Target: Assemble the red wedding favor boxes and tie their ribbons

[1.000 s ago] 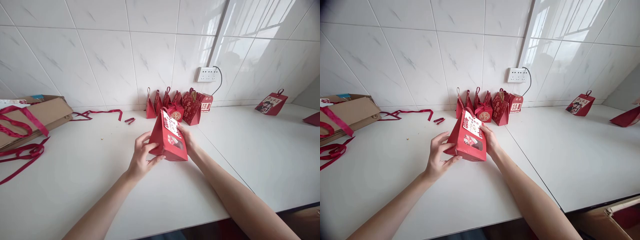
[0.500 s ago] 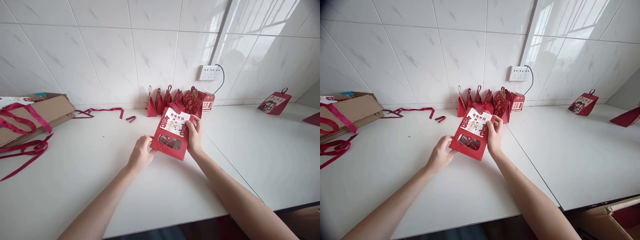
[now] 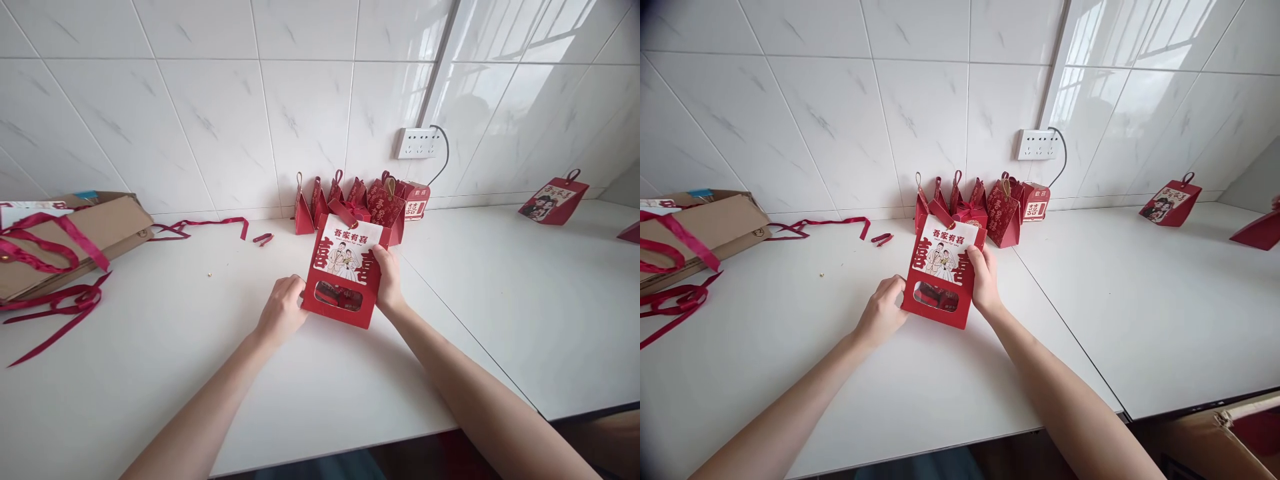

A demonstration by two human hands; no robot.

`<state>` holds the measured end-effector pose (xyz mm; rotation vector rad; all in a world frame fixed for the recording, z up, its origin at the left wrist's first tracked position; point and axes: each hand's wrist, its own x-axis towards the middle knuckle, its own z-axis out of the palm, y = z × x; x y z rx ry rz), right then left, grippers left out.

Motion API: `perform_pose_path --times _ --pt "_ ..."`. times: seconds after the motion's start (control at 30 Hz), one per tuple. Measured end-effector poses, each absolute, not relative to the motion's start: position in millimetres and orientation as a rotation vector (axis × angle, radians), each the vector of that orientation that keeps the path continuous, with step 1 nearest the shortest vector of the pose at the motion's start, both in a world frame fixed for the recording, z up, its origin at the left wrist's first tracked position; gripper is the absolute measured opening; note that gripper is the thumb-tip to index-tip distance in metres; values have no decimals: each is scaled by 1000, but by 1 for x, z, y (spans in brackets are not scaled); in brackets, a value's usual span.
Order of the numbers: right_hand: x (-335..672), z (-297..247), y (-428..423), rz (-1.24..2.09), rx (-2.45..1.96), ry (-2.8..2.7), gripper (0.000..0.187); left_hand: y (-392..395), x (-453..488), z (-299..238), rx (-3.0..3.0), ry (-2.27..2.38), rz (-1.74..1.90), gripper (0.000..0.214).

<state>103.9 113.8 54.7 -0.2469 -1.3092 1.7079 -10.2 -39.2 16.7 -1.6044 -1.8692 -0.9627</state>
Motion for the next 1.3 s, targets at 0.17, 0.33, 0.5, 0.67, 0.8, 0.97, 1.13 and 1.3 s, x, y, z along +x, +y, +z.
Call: perform_pose_path --times 0.17,0.33,0.5,0.67,0.8,0.97,1.13,1.3 --pt "105 53 115 1736 -242 -1334 31 -39 -9 17 -1628 -1889 -969 23" --pt "102 50 119 1873 -283 -1306 34 -41 -10 19 -1648 -1883 -941 24" --pt "102 51 122 2017 -312 -1241 34 -42 -7 18 -1746 -1853 -973 26" --pt "102 57 120 1833 -363 -1309 35 -43 -10 14 -1715 -1904 -949 22" --pt "100 54 118 1651 -400 -1477 35 -41 -12 14 -1647 -1974 -948 21" --pt "98 48 114 1632 -217 -1685 52 -39 -8 15 -1758 -1947 -953 47" --pt "99 50 114 1614 -227 -1696 44 -39 -7 14 -1730 -1978 -939 47" --pt "100 51 115 1591 -272 -1672 47 -40 -7 13 -1746 -2007 -962 47"
